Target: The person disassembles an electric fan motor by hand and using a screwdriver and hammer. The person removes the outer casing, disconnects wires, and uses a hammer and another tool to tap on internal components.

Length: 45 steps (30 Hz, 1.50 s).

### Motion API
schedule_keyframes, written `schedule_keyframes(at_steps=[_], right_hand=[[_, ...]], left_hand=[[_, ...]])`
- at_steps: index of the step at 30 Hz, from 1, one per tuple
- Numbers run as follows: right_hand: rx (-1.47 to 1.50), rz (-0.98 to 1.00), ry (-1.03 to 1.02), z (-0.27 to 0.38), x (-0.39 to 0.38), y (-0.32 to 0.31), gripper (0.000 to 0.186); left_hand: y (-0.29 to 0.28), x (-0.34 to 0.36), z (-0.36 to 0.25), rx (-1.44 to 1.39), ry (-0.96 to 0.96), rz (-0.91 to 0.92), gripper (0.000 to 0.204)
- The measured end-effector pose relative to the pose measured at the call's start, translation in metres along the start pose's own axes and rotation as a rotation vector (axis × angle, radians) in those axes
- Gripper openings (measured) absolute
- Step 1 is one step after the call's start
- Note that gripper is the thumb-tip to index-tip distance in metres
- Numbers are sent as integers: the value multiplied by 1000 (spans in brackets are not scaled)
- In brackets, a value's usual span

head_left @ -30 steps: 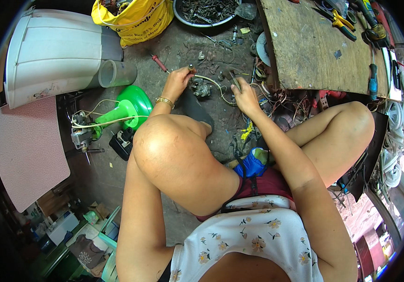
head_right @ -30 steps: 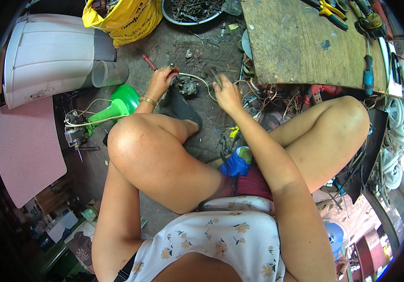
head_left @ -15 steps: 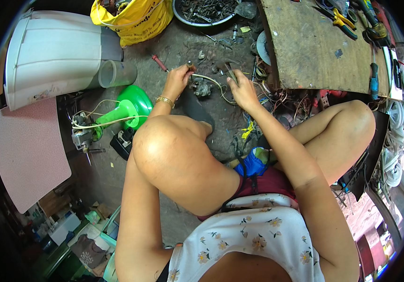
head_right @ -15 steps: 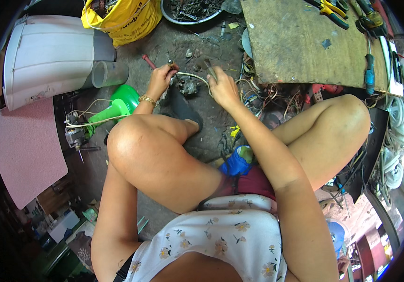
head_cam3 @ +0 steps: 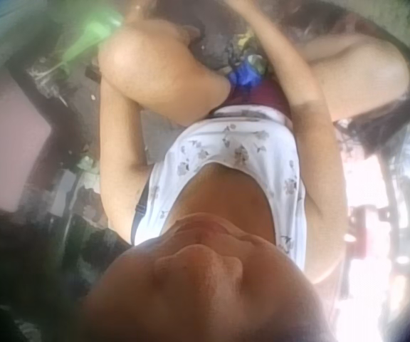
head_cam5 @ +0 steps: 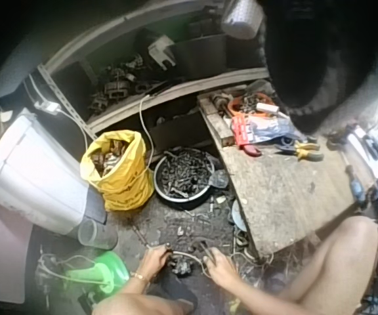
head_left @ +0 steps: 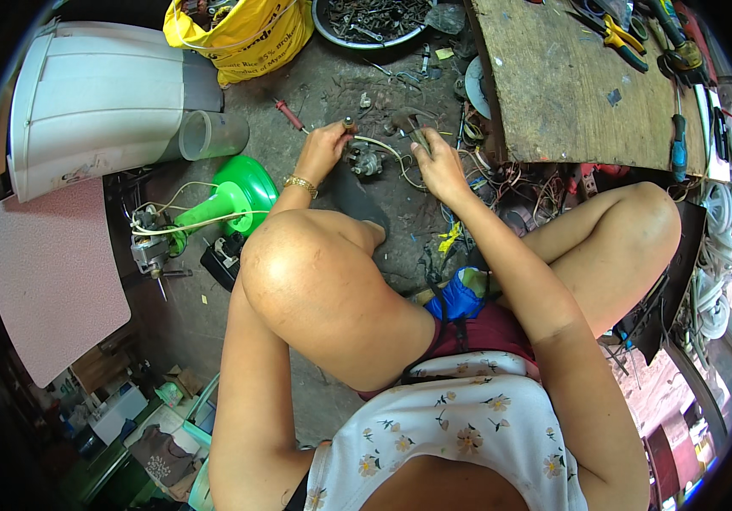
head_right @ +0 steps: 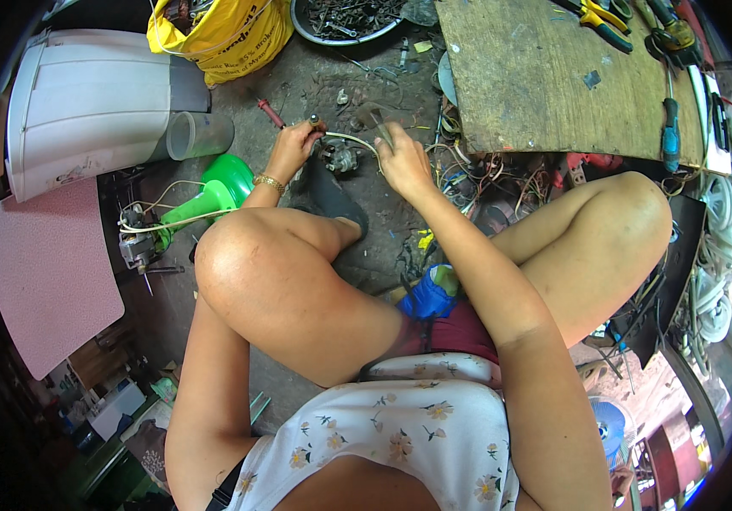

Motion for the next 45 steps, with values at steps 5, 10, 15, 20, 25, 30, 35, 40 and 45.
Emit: schedule_keyframes(at_steps=[5, 10, 15, 20, 25, 30, 35, 40, 45], right_hand=[[-15, 17, 26, 5, -1, -2, 34], [-102, 51, -128, 31, -6, -6, 32], [-212, 73, -257, 66, -15, -15, 31], [-294, 1, -477, 81, -28, -16, 32], [-202, -44, -501, 121, -34, -37, 30], [-217, -75, -481, 77, -38, -25, 35], [-170, -29, -352, 86, -27, -38, 38], [-124, -97, -307, 89, -9, -66, 39], [-132, -46, -230, 83, -7, -58, 39]], left_hand=[[5, -3, -6, 58, 68, 46, 15], [7, -8, -16, 110, 123, 100, 18], [7, -12, -19, 166, 132, 123, 20], [11, -13, -15, 170, 120, 138, 26], [6, -20, -7, 165, 72, 131, 29], [10, -10, -17, 119, 123, 130, 28], [7, -7, -6, 137, 91, 133, 26], [-8, 4, -1, 9, -18, -60, 9], [-11, 0, 5, 34, -36, -84, 11]])
Point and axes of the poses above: each hand's wrist, its own x-axis towards the middle knuckle, its own y-axis out of the palm, z = x × y, the point moved 7 cm from there along x, towards the middle knuckle, and after that the axes turned 5 degrees about -z, right-handed, at the moved point
